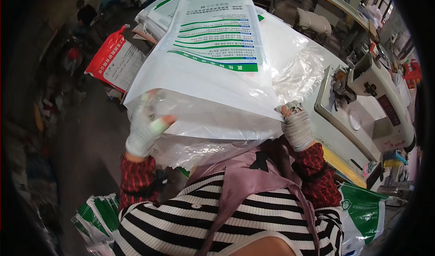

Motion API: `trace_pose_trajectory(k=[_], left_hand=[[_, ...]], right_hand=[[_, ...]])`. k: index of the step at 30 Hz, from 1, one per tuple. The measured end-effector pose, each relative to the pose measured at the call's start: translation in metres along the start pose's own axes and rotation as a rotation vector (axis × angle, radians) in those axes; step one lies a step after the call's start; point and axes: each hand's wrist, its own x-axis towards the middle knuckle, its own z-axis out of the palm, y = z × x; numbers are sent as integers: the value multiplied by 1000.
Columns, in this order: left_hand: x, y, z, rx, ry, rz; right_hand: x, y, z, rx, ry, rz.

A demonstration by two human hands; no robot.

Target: The person picks up a white bag, inserts a clear plastic liner into it by hand, and places the lined bag onto a stack. They then repeat the process with another bag, aligning the top edges before feeding them through a sewing machine.

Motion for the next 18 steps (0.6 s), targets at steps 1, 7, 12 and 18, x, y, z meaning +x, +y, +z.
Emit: trace_pose_trajectory(k=[1, 7, 12, 18], left_hand=[[-4, 8, -2, -734, 286, -134], [7, -70, -5, -161, 408, -207], [33, -16, -6, 11, 527, 40], [44, 31, -4, -449, 483, -360]], right_hand=[[-7, 3, 0, -30, -62, 46], [-19, -1, -10, -20, 8, 41], [-33, 7, -8, 81, -56, 66], [-46, 17, -16, 42, -14, 51]])
